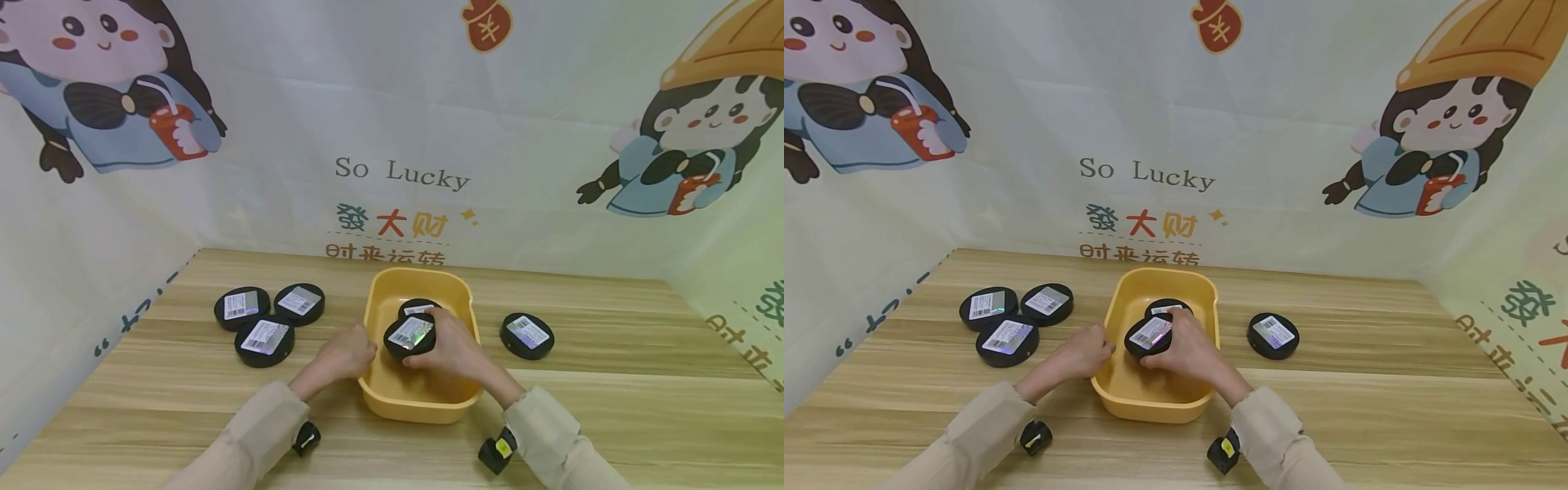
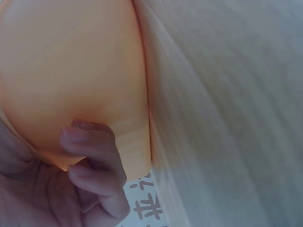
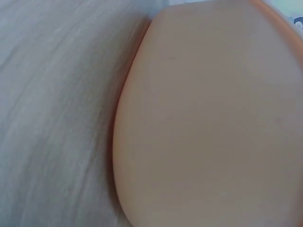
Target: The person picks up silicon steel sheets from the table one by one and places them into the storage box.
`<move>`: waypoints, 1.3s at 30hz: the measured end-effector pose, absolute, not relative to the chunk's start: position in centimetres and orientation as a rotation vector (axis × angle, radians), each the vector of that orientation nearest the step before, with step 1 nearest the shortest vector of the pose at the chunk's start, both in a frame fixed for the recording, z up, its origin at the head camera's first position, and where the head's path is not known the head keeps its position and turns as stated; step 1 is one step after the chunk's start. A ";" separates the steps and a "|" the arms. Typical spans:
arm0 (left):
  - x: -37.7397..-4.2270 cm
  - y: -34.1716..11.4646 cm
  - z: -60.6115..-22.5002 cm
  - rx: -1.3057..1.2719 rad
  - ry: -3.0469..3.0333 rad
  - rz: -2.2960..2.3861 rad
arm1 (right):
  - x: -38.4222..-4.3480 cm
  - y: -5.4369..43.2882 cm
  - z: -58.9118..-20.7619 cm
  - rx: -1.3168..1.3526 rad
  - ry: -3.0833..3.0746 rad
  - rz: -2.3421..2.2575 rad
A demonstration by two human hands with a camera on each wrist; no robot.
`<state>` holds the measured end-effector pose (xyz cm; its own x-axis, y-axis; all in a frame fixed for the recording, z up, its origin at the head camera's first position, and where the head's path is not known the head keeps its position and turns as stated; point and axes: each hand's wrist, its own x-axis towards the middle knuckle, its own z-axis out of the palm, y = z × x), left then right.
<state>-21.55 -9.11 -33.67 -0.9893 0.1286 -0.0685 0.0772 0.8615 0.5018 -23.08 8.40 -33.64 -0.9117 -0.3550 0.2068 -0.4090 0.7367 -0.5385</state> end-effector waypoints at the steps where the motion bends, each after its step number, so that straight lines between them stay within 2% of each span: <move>1: -21.5 -9.1 -33.7 0.163 2.935 0.786 | -23.1 8.4 -33.6 0.625 -2.842 0.912; 39: -21.5 -9.2 -33.6 0.138 2.924 0.769 | -25.1 8.2 -33.6 0.504 -2.944 0.808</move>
